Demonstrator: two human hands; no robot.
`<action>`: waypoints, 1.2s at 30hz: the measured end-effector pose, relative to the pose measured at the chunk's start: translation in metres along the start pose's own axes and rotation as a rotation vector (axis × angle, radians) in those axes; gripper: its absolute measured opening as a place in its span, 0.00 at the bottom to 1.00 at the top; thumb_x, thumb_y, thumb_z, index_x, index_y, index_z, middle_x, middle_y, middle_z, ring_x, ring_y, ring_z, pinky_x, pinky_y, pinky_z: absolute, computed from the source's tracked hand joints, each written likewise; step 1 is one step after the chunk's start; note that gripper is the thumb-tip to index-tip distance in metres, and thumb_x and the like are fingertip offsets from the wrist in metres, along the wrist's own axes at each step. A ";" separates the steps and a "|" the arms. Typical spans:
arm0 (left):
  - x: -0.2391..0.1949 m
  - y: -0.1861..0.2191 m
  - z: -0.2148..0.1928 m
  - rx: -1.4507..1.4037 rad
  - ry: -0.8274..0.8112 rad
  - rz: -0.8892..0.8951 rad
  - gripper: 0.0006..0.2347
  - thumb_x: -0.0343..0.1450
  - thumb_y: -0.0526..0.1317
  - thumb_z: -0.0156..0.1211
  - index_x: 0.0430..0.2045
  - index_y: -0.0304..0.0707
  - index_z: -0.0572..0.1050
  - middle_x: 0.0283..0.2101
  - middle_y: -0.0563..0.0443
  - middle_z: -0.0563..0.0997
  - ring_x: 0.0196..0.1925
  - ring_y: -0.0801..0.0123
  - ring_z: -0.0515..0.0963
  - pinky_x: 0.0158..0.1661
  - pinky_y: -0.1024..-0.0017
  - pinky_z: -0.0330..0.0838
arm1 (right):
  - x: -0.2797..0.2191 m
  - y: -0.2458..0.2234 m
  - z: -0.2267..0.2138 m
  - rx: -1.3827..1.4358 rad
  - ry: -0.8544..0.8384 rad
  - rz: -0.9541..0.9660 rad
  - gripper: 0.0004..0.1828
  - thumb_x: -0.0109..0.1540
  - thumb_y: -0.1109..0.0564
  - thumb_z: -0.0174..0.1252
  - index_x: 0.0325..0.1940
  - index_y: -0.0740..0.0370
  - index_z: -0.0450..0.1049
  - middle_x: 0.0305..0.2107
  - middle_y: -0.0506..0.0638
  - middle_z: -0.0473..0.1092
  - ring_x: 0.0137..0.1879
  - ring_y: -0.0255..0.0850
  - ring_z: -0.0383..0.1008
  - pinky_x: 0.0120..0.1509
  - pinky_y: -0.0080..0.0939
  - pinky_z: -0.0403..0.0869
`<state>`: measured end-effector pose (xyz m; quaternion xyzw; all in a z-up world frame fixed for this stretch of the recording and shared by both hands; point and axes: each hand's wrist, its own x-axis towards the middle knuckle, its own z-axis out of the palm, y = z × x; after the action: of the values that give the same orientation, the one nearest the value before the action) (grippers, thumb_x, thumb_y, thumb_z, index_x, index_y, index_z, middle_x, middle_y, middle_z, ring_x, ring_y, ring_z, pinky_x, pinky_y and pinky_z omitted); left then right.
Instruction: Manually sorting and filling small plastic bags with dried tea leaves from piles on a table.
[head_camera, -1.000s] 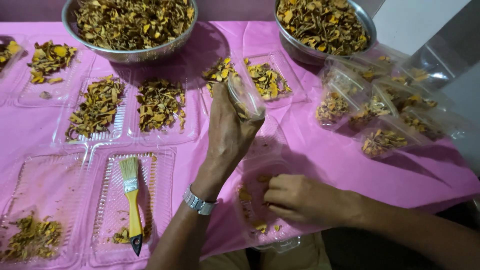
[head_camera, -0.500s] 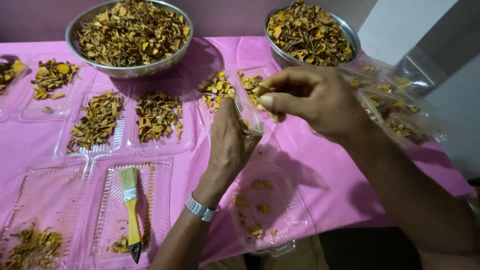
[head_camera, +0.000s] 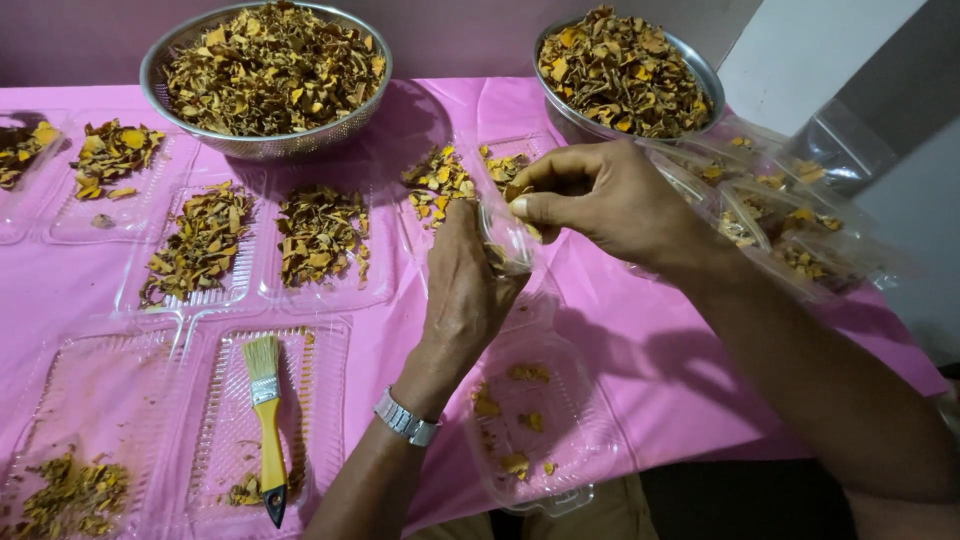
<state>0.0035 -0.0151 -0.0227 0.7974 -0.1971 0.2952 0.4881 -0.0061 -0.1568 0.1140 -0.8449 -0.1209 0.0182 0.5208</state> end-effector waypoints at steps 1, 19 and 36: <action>0.001 0.001 -0.001 0.000 0.001 0.000 0.14 0.65 0.32 0.63 0.34 0.38 0.60 0.30 0.48 0.63 0.29 0.64 0.60 0.26 0.63 0.57 | 0.001 0.001 -0.001 0.000 0.000 -0.001 0.12 0.59 0.62 0.67 0.46 0.68 0.82 0.34 0.54 0.79 0.34 0.37 0.76 0.39 0.31 0.80; -0.002 0.012 -0.006 -0.038 -0.050 -0.217 0.15 0.65 0.39 0.61 0.39 0.36 0.64 0.29 0.32 0.73 0.37 0.30 0.80 0.38 0.43 0.77 | 0.008 0.016 0.003 -0.496 0.030 -0.236 0.11 0.56 0.58 0.67 0.42 0.51 0.84 0.30 0.48 0.80 0.35 0.37 0.81 0.38 0.38 0.80; -0.003 0.006 -0.005 -0.038 -0.088 -0.260 0.13 0.64 0.39 0.58 0.38 0.37 0.63 0.29 0.39 0.71 0.38 0.36 0.80 0.41 0.44 0.77 | 0.003 0.000 -0.002 -0.492 -0.089 -0.316 0.12 0.56 0.61 0.69 0.44 0.60 0.81 0.36 0.57 0.77 0.46 0.51 0.81 0.49 0.51 0.77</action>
<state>-0.0035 -0.0131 -0.0190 0.8188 -0.1189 0.1904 0.5283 -0.0032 -0.1581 0.1148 -0.9149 -0.2744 -0.0560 0.2909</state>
